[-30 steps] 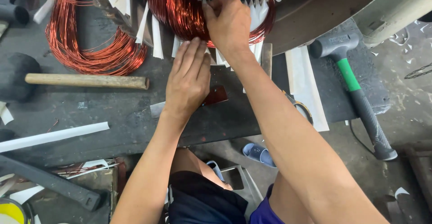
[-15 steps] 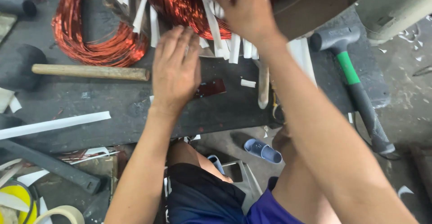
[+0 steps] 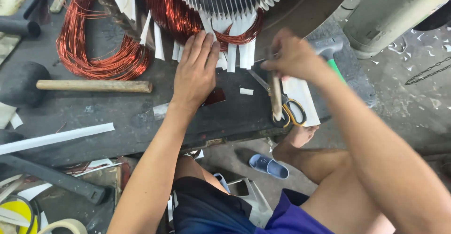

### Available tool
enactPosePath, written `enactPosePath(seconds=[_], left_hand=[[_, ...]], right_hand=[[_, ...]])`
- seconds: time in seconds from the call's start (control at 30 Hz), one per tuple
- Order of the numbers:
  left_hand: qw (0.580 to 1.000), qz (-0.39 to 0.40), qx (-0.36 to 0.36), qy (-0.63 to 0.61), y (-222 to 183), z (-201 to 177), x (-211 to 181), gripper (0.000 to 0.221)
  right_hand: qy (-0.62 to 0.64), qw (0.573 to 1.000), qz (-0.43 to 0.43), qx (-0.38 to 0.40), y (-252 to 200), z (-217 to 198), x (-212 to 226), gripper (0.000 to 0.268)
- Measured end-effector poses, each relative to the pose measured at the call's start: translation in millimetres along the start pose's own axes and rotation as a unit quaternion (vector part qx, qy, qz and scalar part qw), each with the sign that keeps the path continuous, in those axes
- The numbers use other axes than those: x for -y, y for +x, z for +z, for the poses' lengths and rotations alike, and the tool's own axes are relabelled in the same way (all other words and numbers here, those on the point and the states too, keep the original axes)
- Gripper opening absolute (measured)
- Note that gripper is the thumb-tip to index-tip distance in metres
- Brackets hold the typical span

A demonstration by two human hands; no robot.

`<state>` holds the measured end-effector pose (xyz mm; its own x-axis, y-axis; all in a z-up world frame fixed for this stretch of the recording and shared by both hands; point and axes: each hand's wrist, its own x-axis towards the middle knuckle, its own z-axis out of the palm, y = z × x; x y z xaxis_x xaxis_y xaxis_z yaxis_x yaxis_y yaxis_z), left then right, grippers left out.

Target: Repairing an electric motor by inserting insulation strips and copper windings into the stator slots using a hammer and wedge.

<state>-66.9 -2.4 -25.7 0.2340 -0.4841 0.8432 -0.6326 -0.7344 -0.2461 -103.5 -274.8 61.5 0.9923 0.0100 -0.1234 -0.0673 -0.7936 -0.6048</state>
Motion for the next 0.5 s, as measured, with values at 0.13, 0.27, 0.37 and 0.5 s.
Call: enactPosePath(seconds=[0.13, 0.27, 0.37, 0.5], left_hand=[[0.997, 0.017, 0.036, 0.068, 19, -5, 17, 0.037], [0.984, 0.040, 0.113, 0.131, 19, 19, 38, 0.047], [0.982, 0.057, 0.095, 0.154, 22, 34, 46, 0.047], [0.982, 0.058, 0.015, 0.179, 17, 43, 47, 0.045]], right_hand=[[0.102, 0.991, -0.080, 0.014, -8, -59, 49, 0.069], [0.399, 0.880, -0.224, -0.128, 85, -25, 42, 0.029], [0.331, 0.934, -0.094, -0.098, 143, -1, 64, 0.032], [0.030, 0.981, -0.175, -0.073, 210, 17, 71, 0.050]])
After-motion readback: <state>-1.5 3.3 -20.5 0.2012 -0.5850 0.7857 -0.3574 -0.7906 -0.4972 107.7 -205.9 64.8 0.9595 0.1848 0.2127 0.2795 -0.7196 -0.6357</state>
